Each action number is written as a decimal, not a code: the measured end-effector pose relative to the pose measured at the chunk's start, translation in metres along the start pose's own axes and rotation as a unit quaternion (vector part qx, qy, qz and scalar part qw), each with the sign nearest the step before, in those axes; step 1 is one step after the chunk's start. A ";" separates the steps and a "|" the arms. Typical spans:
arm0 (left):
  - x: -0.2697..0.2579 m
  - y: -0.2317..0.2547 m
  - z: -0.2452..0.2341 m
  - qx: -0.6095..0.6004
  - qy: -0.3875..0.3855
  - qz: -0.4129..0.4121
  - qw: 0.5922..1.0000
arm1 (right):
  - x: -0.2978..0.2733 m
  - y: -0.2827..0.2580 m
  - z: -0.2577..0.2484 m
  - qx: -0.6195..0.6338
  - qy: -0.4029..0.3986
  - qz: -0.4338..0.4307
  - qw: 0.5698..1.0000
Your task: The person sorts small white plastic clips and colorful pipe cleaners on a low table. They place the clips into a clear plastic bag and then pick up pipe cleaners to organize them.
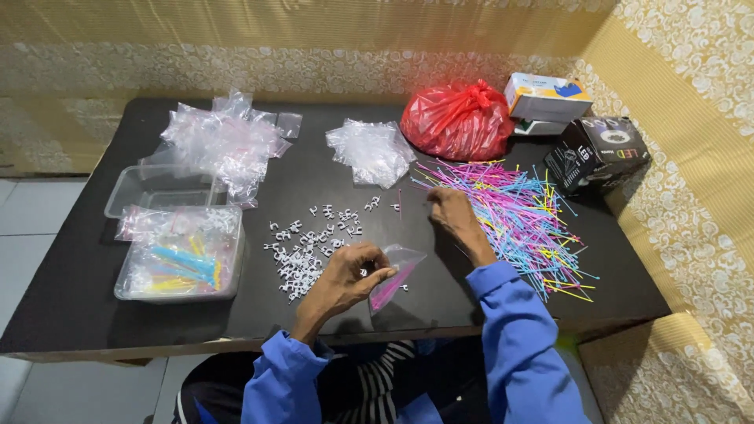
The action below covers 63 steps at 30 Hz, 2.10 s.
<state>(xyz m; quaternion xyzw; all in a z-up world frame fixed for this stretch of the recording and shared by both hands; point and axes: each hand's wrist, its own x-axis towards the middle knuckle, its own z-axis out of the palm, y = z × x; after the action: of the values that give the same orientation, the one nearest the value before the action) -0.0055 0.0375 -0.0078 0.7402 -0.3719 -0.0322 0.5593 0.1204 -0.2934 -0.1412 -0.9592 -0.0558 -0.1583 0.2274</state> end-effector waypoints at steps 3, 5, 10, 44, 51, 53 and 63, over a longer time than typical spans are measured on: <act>-0.004 -0.011 -0.001 -0.006 0.010 0.006 1.000 | 0.022 0.001 0.033 -0.055 -0.058 0.079 0.994; -0.006 -0.010 -0.005 -0.003 0.009 0.006 1.000 | 0.031 -0.020 0.036 -0.084 -0.062 0.089 0.991; -0.013 -0.006 -0.015 0.018 0.021 0.002 1.000 | 0.049 -0.011 0.086 -0.170 -0.048 0.064 0.982; -0.014 -0.010 -0.009 0.004 0.010 0.002 1.000 | 0.043 -0.007 0.073 -0.015 0.011 0.063 0.998; -0.014 -0.017 -0.008 0.007 0.011 -0.003 1.000 | 0.048 -0.005 0.095 -0.106 0.111 -0.016 0.988; -0.013 -0.018 -0.007 0.008 0.008 -0.010 1.000 | 0.045 -0.016 0.086 -0.136 0.131 -0.044 0.981; -0.004 -0.015 -0.003 0.004 0.011 -0.027 1.000 | 0.034 0.000 0.043 0.159 0.186 0.011 0.970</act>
<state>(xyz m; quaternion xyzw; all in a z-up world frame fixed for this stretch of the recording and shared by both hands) 0.0005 0.0441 -0.0206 0.7526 -0.3460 -0.0376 0.5590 0.1645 -0.2727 -0.1666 -0.8650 -0.0267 -0.3207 0.3849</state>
